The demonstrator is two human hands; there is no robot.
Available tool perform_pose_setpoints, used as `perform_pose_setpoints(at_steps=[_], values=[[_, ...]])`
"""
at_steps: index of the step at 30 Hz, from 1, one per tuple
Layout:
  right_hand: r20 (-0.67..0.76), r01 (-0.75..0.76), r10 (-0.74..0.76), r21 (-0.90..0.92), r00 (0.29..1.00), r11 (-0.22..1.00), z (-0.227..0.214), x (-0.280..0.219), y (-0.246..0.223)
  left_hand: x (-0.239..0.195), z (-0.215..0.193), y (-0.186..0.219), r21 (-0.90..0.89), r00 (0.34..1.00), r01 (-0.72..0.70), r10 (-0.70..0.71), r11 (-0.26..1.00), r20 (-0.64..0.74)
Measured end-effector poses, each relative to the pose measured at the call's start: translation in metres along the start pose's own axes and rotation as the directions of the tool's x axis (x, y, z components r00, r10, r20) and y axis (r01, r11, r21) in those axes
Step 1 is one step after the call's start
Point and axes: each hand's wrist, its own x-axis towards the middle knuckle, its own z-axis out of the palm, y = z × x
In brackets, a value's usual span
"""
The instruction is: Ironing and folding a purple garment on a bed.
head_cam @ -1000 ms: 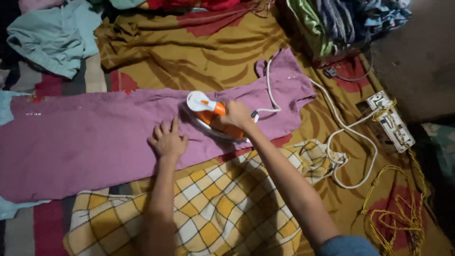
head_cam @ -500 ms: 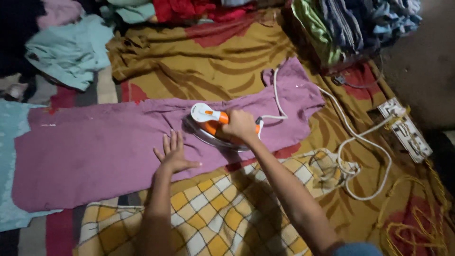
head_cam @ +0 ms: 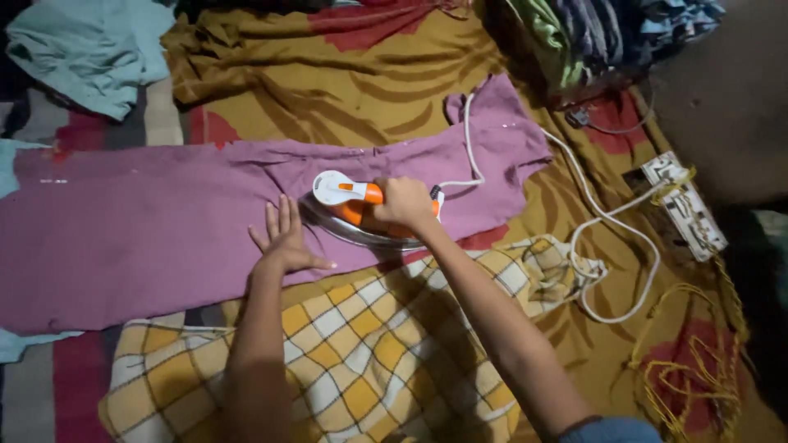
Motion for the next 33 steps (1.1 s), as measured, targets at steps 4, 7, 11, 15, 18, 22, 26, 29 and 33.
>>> perform_pose_setpoints(at_steps=[4, 7, 11, 15, 18, 22, 26, 29, 33], values=[[-0.06, -0.066, 0.067, 0.019, 0.996, 0.998, 0.01, 0.017, -0.005, -0.005, 0.004, 0.002, -0.01, 1.0, 0.018, -0.018, 1.0, -0.011], [-0.036, -0.114, 0.115, 0.032, 0.993, 0.993, 0.015, 0.016, -0.009, -0.005, 0.005, -0.003, -0.017, 0.999, 0.028, -0.029, 0.999, -0.04], [0.015, -0.098, 0.097, 0.076, 0.995, 0.992, 0.019, 0.003, 0.002, -0.004, 0.007, -0.003, -0.021, 0.997, 0.003, -0.004, 1.0, -0.079], [0.065, -0.071, 0.064, 0.116, 0.996, 0.991, 0.012, -0.017, -0.006, -0.007, 0.009, -0.005, -0.022, 0.996, 0.003, -0.005, 1.0, -0.085], [0.031, -0.094, 0.092, 0.078, 0.995, 0.993, 0.004, -0.025, -0.018, -0.007, 0.008, -0.003, -0.027, 0.995, -0.016, 0.013, 1.0, -0.101], [-0.004, -0.178, 0.178, 0.0, 0.984, 0.984, 0.008, -0.007, -0.015, -0.005, 0.004, 0.003, -0.009, 0.997, 0.005, -0.006, 1.0, -0.078], [0.005, -0.264, 0.264, -0.017, 0.964, 0.964, 0.017, 0.023, -0.018, -0.002, 0.012, -0.004, 0.008, 0.997, 0.019, -0.019, 1.0, -0.077], [-0.018, -0.228, 0.228, 0.038, 0.973, 0.973, 0.01, 0.033, -0.026, -0.007, 0.01, -0.004, -0.003, 0.996, 0.011, -0.011, 1.0, -0.089], [-0.041, -0.166, 0.17, 0.082, 0.985, 0.983, 0.018, 0.024, -0.013, -0.005, 0.015, -0.003, -0.009, 0.994, -0.006, 0.005, 1.0, -0.111]])
